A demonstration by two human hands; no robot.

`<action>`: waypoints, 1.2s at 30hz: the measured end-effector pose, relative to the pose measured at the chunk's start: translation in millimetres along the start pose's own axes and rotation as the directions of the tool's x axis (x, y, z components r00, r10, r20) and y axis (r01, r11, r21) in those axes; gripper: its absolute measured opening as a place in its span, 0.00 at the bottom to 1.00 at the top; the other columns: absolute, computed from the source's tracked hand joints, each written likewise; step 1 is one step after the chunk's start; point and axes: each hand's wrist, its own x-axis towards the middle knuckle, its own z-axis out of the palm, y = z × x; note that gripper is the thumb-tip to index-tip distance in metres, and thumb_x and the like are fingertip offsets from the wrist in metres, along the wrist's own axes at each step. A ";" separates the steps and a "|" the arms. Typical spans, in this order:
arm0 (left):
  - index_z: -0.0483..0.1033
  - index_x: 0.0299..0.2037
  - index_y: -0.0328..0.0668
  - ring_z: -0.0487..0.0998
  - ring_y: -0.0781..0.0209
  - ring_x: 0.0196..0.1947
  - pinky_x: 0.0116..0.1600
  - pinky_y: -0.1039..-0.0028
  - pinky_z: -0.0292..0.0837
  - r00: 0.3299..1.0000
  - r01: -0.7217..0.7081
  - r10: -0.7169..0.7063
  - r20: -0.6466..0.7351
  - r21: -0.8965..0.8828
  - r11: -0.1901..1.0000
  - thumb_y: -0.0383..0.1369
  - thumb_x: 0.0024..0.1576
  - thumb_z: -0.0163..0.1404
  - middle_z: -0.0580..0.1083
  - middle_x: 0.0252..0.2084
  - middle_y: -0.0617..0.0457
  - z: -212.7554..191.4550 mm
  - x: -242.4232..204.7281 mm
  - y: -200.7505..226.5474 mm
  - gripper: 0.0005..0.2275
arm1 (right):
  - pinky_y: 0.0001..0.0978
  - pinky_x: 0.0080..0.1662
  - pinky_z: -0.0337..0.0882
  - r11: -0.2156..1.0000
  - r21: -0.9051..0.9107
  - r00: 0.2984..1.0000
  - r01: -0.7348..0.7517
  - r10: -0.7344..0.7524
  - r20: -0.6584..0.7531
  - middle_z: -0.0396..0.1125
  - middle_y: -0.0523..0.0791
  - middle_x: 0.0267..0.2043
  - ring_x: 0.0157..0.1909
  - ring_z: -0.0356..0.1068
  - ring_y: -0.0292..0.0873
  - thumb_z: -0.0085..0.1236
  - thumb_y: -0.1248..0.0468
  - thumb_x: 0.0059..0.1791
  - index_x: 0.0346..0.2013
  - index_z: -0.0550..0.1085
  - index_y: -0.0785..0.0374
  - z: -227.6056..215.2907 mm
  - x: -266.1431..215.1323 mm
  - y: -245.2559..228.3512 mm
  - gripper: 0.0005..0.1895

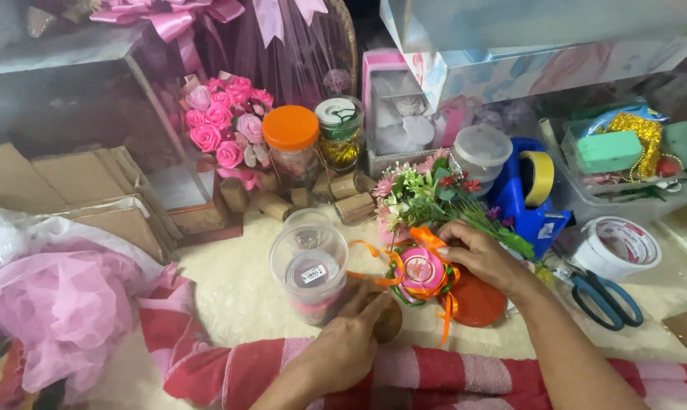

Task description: Organizing ribbon spools and folding a towel on a handicraft workbench.

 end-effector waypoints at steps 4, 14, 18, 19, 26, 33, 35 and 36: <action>0.57 0.71 0.31 0.44 0.34 0.77 0.74 0.53 0.46 0.994 -0.083 0.087 -0.067 0.059 0.995 0.19 0.52 0.43 0.46 0.76 0.28 4.1 1.2 4.8 0.31 | 0.32 0.43 0.65 0.999 0.030 0.999 0.013 -0.011 -0.037 0.65 0.42 0.39 0.42 0.65 0.37 0.55 0.64 0.51 0.36 0.73 0.60 -1.0 0.6 3.8 0.03; 0.66 0.65 0.36 0.63 0.30 0.64 0.62 0.44 0.64 0.977 -0.091 0.149 -0.153 0.332 0.939 0.33 0.56 0.47 0.63 0.67 0.31 27.9 61.6 25.6 0.24 | 0.31 0.40 0.62 0.989 0.031 0.985 0.143 -0.139 -0.102 0.65 0.40 0.32 0.35 0.62 0.37 0.52 0.65 0.51 0.32 0.73 0.59 -6.1 4.8 6.3 0.04; 0.53 0.72 0.27 0.53 0.29 0.72 0.71 0.50 0.53 0.999 0.018 0.007 -0.041 0.573 0.819 0.54 0.61 0.51 0.54 0.72 0.24 46.7 107.2 22.4 0.40 | 0.31 0.40 0.61 0.990 0.046 0.987 0.133 -0.128 -0.101 0.62 0.41 0.32 0.35 0.60 0.37 0.51 0.65 0.51 0.30 0.71 0.59 -7.9 -1.1 2.9 0.05; 0.53 0.72 0.27 0.53 0.29 0.72 0.71 0.50 0.53 0.999 0.011 0.014 -0.039 0.576 0.817 0.54 0.61 0.51 0.54 0.72 0.24 47.5 111.6 21.4 0.40 | 0.31 0.40 0.61 0.990 0.045 0.986 0.135 -0.129 -0.109 0.62 0.41 0.32 0.35 0.60 0.37 0.51 0.65 0.51 0.30 0.71 0.59 -9.3 0.0 7.8 0.05; 0.58 0.70 0.36 0.69 0.30 0.61 0.63 0.51 0.69 0.987 0.128 -0.077 -0.144 0.383 0.915 0.43 0.45 0.65 0.65 0.63 0.35 46.1 117.8 -2.3 0.43 | 0.39 0.40 0.69 0.963 0.093 0.965 0.252 -0.243 -0.097 0.65 0.46 0.27 0.32 0.66 0.44 0.55 0.59 0.50 0.33 0.75 0.61 -11.2 3.5 11.9 0.08; 0.60 0.70 0.51 0.73 0.51 0.61 0.61 0.63 0.70 0.985 0.100 -0.113 -0.129 -0.103 0.990 0.34 0.45 0.59 0.68 0.64 0.46 13.2 97.2 18.0 0.38 | 0.32 0.40 0.61 0.994 0.030 0.992 0.102 -0.099 -0.082 0.64 0.40 0.31 0.35 0.62 0.38 0.53 0.63 0.50 0.30 0.71 0.58 -12.3 -2.6 0.8 0.05; 0.60 0.71 0.52 0.73 0.54 0.61 0.62 0.66 0.70 0.986 0.112 -0.130 -0.100 -0.166 0.980 0.33 0.45 0.59 0.69 0.64 0.47 6.5 93.2 19.1 0.38 | 0.33 0.39 0.60 0.993 0.030 0.990 0.112 -0.109 -0.090 0.64 0.40 0.30 0.34 0.61 0.38 0.52 0.64 0.50 0.29 0.71 0.58 -10.7 -2.6 1.1 0.05; 0.59 0.71 0.53 0.73 0.57 0.61 0.62 0.69 0.70 0.987 0.124 -0.144 -0.072 -0.230 0.965 0.32 0.46 0.58 0.69 0.64 0.49 3.4 91.6 19.8 0.38 | 0.33 0.38 0.60 0.992 0.028 0.988 0.122 -0.119 -0.097 0.63 0.40 0.29 0.33 0.61 0.38 0.52 0.64 0.50 0.28 0.70 0.57 -10.4 -2.7 1.2 0.05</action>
